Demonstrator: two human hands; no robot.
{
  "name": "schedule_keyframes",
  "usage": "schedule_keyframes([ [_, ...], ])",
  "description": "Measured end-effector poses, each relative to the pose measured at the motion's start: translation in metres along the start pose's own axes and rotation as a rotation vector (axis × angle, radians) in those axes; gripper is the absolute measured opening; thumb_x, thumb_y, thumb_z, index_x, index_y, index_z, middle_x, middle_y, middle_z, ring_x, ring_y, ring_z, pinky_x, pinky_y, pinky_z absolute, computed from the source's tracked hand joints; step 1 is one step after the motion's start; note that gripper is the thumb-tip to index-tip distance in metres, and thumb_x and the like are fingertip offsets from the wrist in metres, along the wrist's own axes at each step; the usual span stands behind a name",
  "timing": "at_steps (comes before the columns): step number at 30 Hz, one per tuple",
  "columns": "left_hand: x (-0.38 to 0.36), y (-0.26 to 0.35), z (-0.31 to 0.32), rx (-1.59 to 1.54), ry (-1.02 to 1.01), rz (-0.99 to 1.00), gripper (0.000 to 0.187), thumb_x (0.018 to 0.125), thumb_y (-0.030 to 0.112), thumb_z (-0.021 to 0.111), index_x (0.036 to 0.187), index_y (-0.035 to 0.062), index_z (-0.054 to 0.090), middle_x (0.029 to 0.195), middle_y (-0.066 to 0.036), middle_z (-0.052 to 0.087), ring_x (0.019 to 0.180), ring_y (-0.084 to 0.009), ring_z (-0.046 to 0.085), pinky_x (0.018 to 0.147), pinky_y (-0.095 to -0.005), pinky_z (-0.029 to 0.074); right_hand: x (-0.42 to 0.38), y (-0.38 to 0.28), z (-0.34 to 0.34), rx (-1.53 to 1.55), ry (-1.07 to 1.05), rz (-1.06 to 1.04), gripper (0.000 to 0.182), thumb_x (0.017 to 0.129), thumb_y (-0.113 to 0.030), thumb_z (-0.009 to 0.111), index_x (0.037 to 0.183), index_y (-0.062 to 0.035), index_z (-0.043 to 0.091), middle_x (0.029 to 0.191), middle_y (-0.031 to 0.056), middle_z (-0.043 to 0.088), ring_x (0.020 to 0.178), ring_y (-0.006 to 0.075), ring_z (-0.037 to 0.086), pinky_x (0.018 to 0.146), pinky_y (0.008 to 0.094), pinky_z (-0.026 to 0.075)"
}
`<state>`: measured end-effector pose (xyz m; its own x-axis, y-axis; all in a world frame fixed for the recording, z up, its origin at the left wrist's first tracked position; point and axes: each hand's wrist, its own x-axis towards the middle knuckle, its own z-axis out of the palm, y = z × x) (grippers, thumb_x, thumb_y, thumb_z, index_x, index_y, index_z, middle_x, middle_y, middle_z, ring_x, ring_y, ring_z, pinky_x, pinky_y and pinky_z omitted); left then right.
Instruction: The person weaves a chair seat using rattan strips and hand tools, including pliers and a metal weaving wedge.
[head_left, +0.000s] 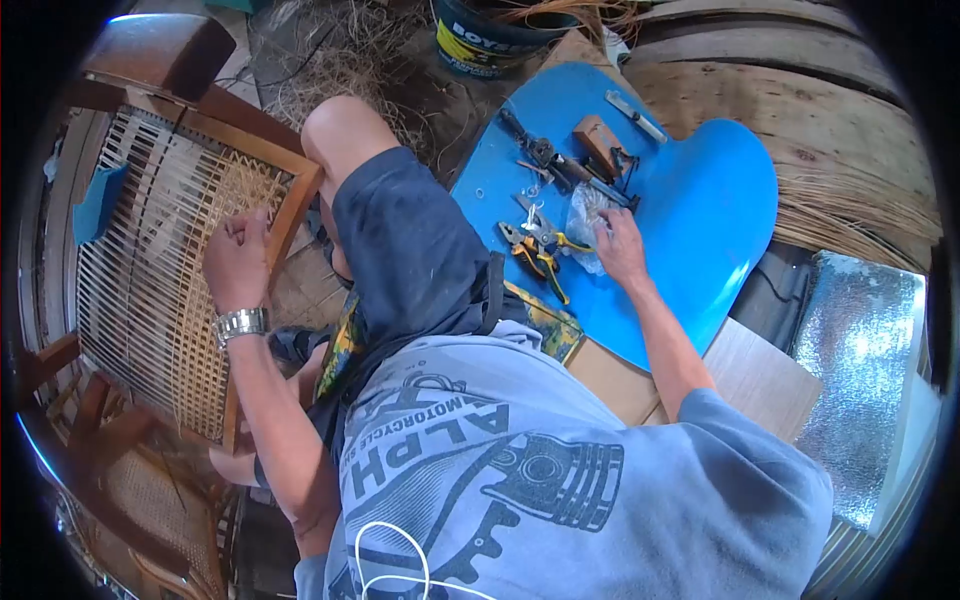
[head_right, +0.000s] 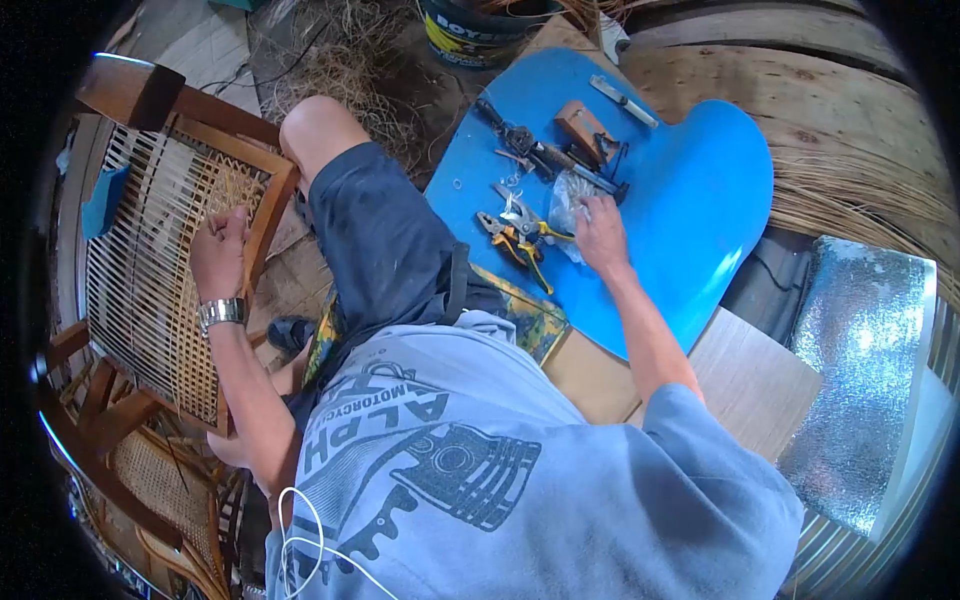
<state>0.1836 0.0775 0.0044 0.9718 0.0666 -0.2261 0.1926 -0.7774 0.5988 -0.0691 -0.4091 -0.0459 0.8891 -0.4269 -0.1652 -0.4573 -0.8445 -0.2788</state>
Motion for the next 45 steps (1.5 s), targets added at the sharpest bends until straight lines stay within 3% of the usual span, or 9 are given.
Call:
schedule_keyframes([
  [3,-0.002,-0.018,-0.01,-0.263,-0.185,-0.128,0.035,0.092,0.034,0.07,0.1,0.0002,0.07,0.075,-0.005,0.069,0.069,-0.011,0.063,0.067,-0.0269,0.049,-0.003,-0.025,0.021,0.124,-0.114,-0.039,0.035,0.089,-0.02,0.067,0.117,-0.0006,0.059,0.114,0.0212,0.058,0.11,0.042,0.056,0.095,0.0459,0.047],
  [9,-0.01,-0.014,-0.021,-0.482,-0.313,-0.212,0.04,0.089,0.037,0.073,0.104,0.001,0.07,0.086,-0.006,0.072,0.075,-0.0126,0.065,0.069,-0.0265,0.049,-0.035,-0.051,0.025,-0.235,-0.431,-0.103,0.109,0.066,-0.036,0.09,0.149,0.0003,0.029,0.138,0.0252,0.047,0.127,0.0418,0.047,0.107,0.0494,0.039],
  [15,-0.048,-0.013,-0.025,-0.631,-0.349,-0.267,0.03,0.09,0.03,0.069,0.101,0.0019,0.072,0.084,-0.005,0.074,0.074,-0.0107,0.065,0.071,-0.0261,0.049,-0.027,-0.065,0.002,-0.227,-0.614,-0.226,0.085,0.079,-0.02,0.063,0.152,0.0014,0.025,0.121,0.0298,0.052,0.113,0.0466,0.051,0.1,0.0532,0.041],
  [16,-0.062,-0.025,-0.016,-0.66,-0.346,-0.271,0.029,0.093,0.029,0.07,0.105,0.0029,0.07,0.084,-0.003,0.074,0.052,-0.0018,0.037,0.047,-0.018,0.029,-0.033,-0.052,-0.003,-0.156,-0.669,-0.253,0.083,0.081,-0.021,0.06,0.153,0.0007,0.025,0.121,0.0294,0.053,0.114,0.0452,0.053,0.1,0.0524,0.041],
  [18,-0.088,-0.026,-0.012,-0.737,-0.365,-0.355,0.026,0.094,0.026,0.069,0.106,0.0024,0.07,0.086,-0.004,0.074,0.052,-0.0015,0.038,0.047,-0.0179,0.03,-0.04,-0.04,-0.015,-0.096,-0.74,-0.286,0.08,0.084,-0.022,0.057,0.153,0.0001,0.024,0.121,0.0291,0.053,0.114,0.0438,0.054,0.1,0.0516,0.042],
  [20,-0.105,-0.03,-0.009,-0.854,-0.384,-0.393,0.026,0.094,0.025,0.069,0.106,0.0023,0.07,0.086,-0.005,0.075,0.052,-0.0011,0.039,0.047,-0.0174,0.03,-0.038,-0.048,-0.042,0.418,-0.987,0.067,0.075,0.089,-0.024,0.053,0.154,-0.0005,0.025,0.124,0.0258,0.052,0.117,0.0368,0.055,0.101,0.0478,0.043],
  [24,-0.124,-0.028,-0.005,-1.039,-0.379,-0.424,0.026,0.095,0.025,0.069,0.105,0.0021,0.069,0.088,-0.007,0.075,0.051,-0.0005,0.04,0.046,-0.0165,0.03,-0.037,-0.111,-0.09,0.752,-1.099,0.39,0.077,0.087,-0.026,0.055,0.154,0.0009,0.026,0.126,0.0213,0.052,0.118,0.0288,0.055,0.102,0.0447,0.043],
  [33,-0.129,-0.011,-0.008,-1.056,-0.423,-0.421,0.023,0.092,0.024,0.071,0.101,0.0036,0.068,0.084,-0.005,0.073,0.052,-0.001,0.039,0.047,-0.0175,0.029,0.0,-0.259,-0.095,0.833,-1.321,-0.063,0.077,0.082,-0.03,0.063,0.148,0.0003,0.038,0.108,0.0107,0.061,0.099,0.0192,0.061,0.091,0.0329,0.046],
  [45,-0.13,-0.01,0.0,-1.192,-0.427,-0.457,0.018,0.091,0.021,0.071,0.098,0.0052,0.067,0.075,-0.005,0.068,0.051,-0.0019,0.041,0.046,-0.0175,0.028,0.02,-0.315,-0.066,0.824,-1.488,-0.056,0.057,0.088,-0.026,0.067,0.138,-0.0039,0.05,0.086,0.0008,0.056,0.074,0.0096,0.058,0.067,0.0248,0.046],
])
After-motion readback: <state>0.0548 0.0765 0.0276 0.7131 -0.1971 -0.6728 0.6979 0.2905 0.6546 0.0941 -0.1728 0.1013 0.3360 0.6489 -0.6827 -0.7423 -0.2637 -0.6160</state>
